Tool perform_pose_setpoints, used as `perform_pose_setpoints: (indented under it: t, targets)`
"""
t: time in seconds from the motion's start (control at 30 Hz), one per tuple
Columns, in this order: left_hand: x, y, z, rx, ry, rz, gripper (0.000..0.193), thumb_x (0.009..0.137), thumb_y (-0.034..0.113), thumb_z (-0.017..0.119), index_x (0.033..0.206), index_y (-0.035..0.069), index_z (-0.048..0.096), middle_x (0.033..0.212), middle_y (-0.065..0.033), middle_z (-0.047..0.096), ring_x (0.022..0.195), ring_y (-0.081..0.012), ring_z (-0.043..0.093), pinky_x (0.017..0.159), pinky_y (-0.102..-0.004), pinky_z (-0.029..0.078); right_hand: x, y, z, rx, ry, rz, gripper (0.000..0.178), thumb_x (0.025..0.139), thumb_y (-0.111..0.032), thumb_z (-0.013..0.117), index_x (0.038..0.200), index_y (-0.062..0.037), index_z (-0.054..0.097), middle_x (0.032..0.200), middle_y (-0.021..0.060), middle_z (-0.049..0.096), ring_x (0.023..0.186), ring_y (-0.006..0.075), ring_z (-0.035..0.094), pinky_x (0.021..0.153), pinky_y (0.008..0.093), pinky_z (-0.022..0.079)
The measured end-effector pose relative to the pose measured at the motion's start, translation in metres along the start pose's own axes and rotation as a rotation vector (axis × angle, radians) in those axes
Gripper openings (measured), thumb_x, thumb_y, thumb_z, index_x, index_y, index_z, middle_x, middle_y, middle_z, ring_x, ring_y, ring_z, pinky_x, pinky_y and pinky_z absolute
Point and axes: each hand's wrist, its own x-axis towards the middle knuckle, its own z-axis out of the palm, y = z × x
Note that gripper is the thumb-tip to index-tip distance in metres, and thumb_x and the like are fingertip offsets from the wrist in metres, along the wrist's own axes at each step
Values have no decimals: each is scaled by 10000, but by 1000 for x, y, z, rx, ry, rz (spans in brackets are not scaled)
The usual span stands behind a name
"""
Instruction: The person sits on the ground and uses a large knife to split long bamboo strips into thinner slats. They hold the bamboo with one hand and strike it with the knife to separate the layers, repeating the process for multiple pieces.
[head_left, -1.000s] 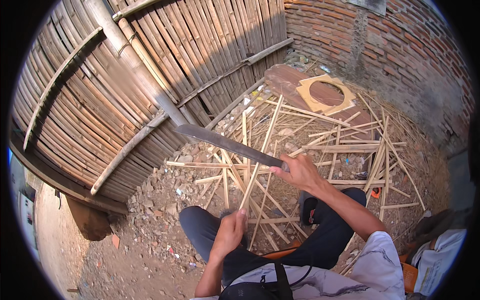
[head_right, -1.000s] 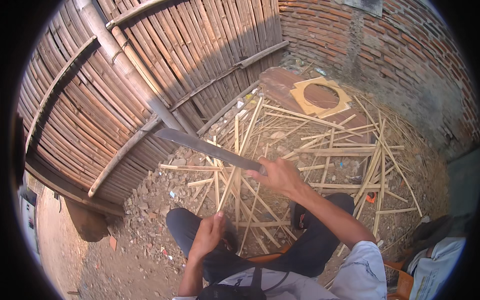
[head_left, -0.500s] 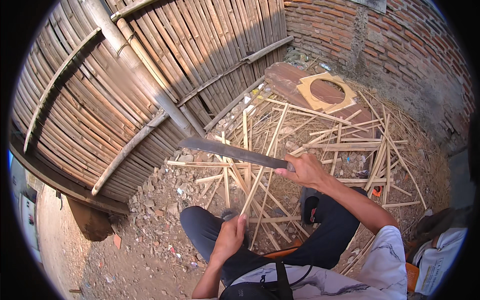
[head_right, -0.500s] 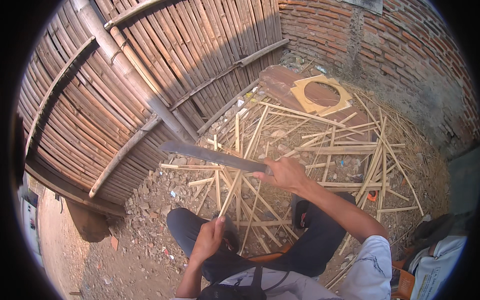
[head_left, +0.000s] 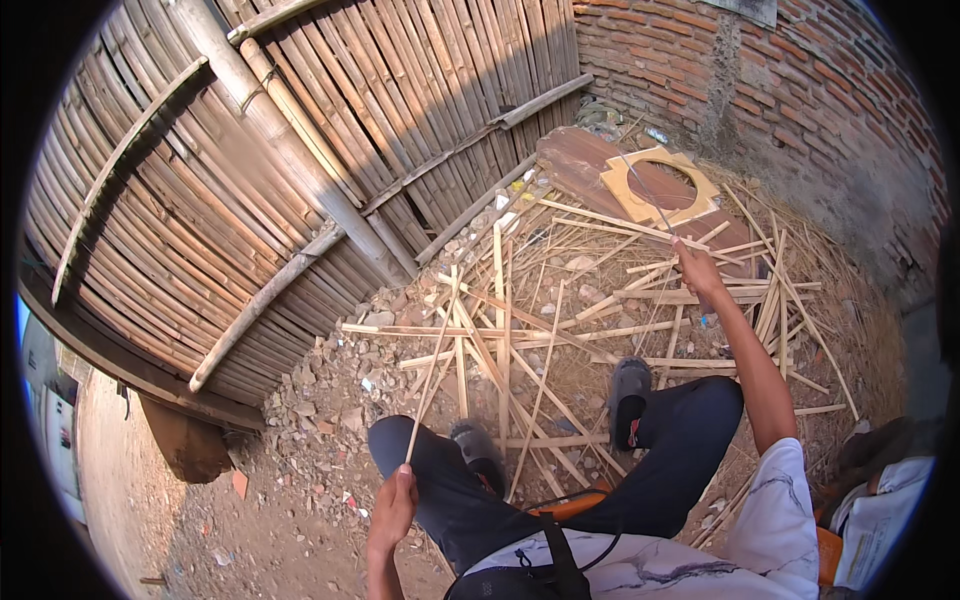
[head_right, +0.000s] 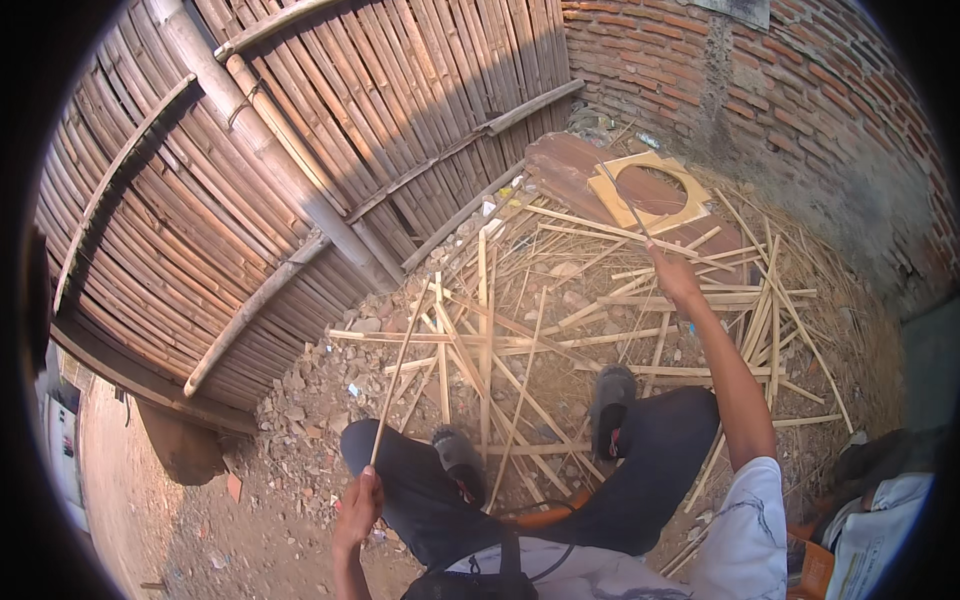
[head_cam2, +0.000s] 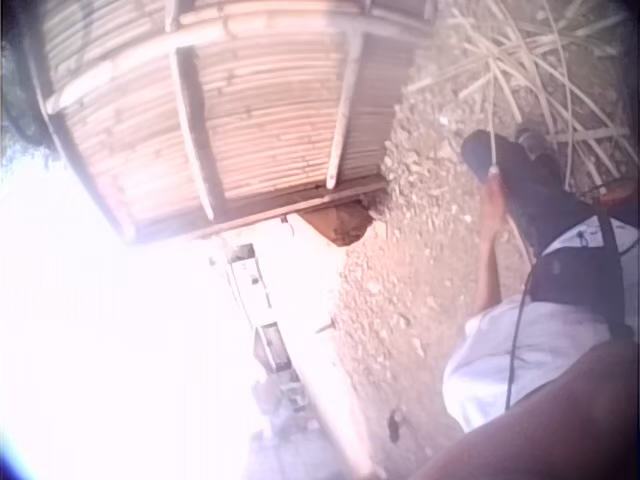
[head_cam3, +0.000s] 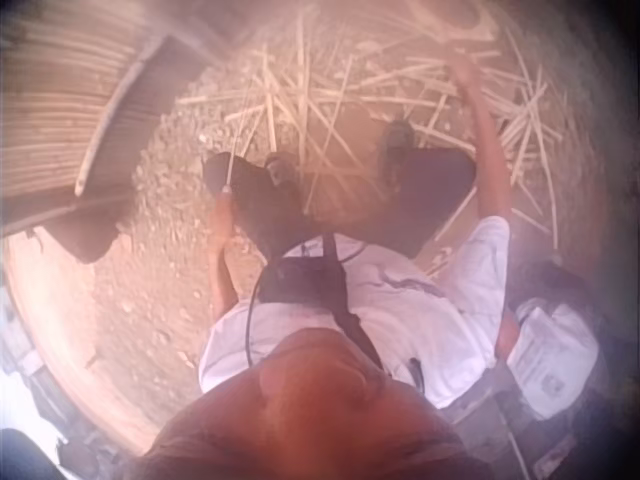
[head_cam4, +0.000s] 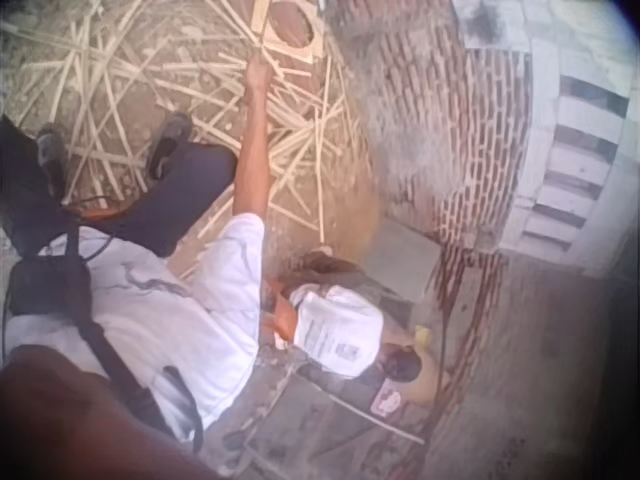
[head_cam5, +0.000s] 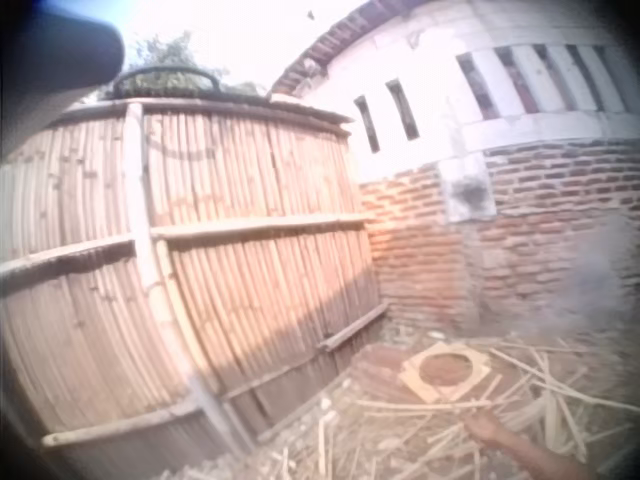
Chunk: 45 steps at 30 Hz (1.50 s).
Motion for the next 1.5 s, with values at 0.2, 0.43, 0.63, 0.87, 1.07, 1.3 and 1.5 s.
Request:
perform_pose_setpoints:
  t: [0.2,0.43,0.63,0.87,1.07,1.3,1.5]
  targets:
    - [17,64,16,189,126,250,444,1115,364,443,847,19,525,628,-73,511,582,-173,492,577,-367,416,-68,-36,15,311,-173,-20,588,1011,-625,543,723,-117,470,547,-39,386,426,85,351,395,288,286]
    - [48,107,62,94,-36,330,372,1097,303,513,896,-6,566,632,-93,533,590,-187,510,588,-376,429,-156,-81,38,240,-143,-470,580,1016,-558,574,840,-7,609,543,38,446,468,159,431,474,331,375]
    - [42,136,96,48,-195,453,349,1092,280,534,969,-42,582,679,-171,525,634,-242,487,630,-403,430,-203,-93,57,-87,-203,-782,528,961,-528,672,957,0,655,519,109,485,461,251,554,488,395,430]
    - [30,152,113,75,-152,518,320,1076,257,560,953,-38,572,730,-222,542,653,-258,496,649,-419,442,-230,-86,95,-219,-276,-906,566,932,-583,683,923,-18,650,522,157,525,483,359,604,484,439,468]
    - [45,127,120,-48,-202,486,360,1085,294,536,928,-29,554,704,-175,519,643,-236,517,625,-402,425,-229,-88,103,-195,-320,-879,662,964,-632,595,1008,21,696,520,174,573,515,371,647,496,463,504]
    - [28,135,105,-396,-494,-45,378,1115,360,456,822,122,479,626,61,346,515,-53,287,439,-247,224,-197,-88,86,-180,-281,-680,662,976,-621,573,1042,23,713,530,184,583,526,374,658,525,470,518]
    - [35,135,106,-514,-592,-84,406,1119,389,437,791,149,429,626,76,314,513,-45,250,451,-239,192,-221,-84,94,-186,-256,-875,585,966,-574,643,947,9,679,502,159,516,459,342,592,490,440,459]
